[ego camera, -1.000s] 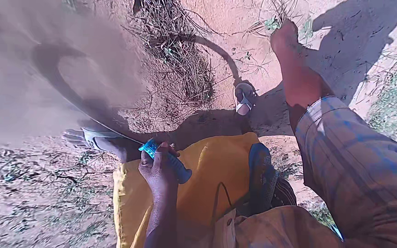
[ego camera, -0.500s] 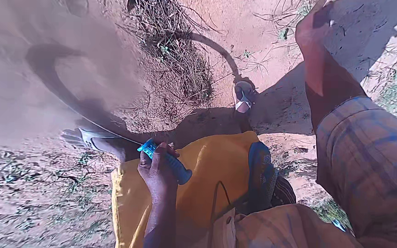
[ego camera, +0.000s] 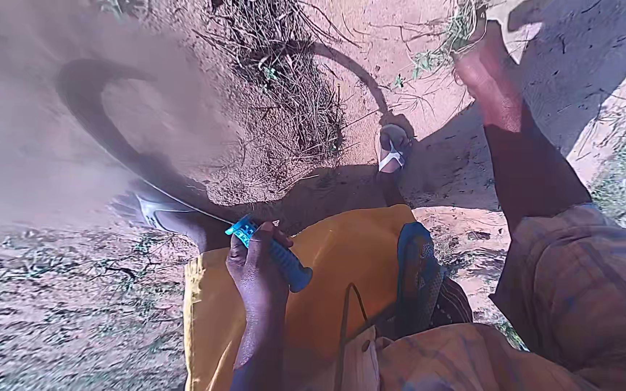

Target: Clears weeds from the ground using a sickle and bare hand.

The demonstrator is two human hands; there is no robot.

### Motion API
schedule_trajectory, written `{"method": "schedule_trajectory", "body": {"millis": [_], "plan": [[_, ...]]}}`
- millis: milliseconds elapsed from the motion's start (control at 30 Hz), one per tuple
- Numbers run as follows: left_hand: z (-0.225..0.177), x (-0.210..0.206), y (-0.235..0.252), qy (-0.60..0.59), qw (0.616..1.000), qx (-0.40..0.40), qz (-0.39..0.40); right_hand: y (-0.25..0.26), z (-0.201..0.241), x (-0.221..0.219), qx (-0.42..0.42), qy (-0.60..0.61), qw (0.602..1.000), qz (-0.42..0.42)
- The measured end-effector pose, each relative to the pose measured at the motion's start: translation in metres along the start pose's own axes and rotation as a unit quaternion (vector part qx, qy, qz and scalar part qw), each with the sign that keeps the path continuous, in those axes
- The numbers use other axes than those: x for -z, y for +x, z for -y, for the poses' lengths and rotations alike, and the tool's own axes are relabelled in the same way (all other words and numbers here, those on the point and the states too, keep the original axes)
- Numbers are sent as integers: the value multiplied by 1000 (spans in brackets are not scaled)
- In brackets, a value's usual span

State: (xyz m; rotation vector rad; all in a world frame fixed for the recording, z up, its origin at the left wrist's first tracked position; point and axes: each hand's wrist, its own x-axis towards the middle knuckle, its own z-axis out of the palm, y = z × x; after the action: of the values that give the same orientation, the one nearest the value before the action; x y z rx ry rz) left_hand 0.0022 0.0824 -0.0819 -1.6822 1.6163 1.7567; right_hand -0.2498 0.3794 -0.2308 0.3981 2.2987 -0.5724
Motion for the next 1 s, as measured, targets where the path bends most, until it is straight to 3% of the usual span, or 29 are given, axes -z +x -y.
{"method": "schedule_trajectory", "body": {"millis": [100,167,267,333,433,600,700,767,867,933,1000], "plan": [[-1,-3,0,0,1000,-1,5,-50,29,-65,55,-135,982,118],[-4,-4,1,4,1000,-6,0,-45,5,-99,33,-207,971,115],[-7,0,4,13,1000,-4,-3,-19,-40,-116,-86,-255,962,50],[-7,0,1,13,1000,12,-3,-12,-57,-114,-153,-278,947,46],[-8,1,-1,-5,999,34,-2,-4,-50,-108,-202,-234,944,119],[-8,3,1,-29,999,42,-18,-21,-26,-94,-24,-99,986,133],[-13,4,0,-28,999,26,-22,-27,-28,-65,-6,-90,996,2],[-15,3,1,-39,999,10,-28,-5,-49,-42,-94,-131,982,-100],[-14,5,0,-44,998,-2,-39,22,-65,-24,-227,-136,962,-65],[-16,4,2,-53,998,-4,-45,25,-49,-24,-211,-125,969,-31],[-20,2,3,-71,996,0,-51,17,-24,-32,-122,-127,984,1]]}}
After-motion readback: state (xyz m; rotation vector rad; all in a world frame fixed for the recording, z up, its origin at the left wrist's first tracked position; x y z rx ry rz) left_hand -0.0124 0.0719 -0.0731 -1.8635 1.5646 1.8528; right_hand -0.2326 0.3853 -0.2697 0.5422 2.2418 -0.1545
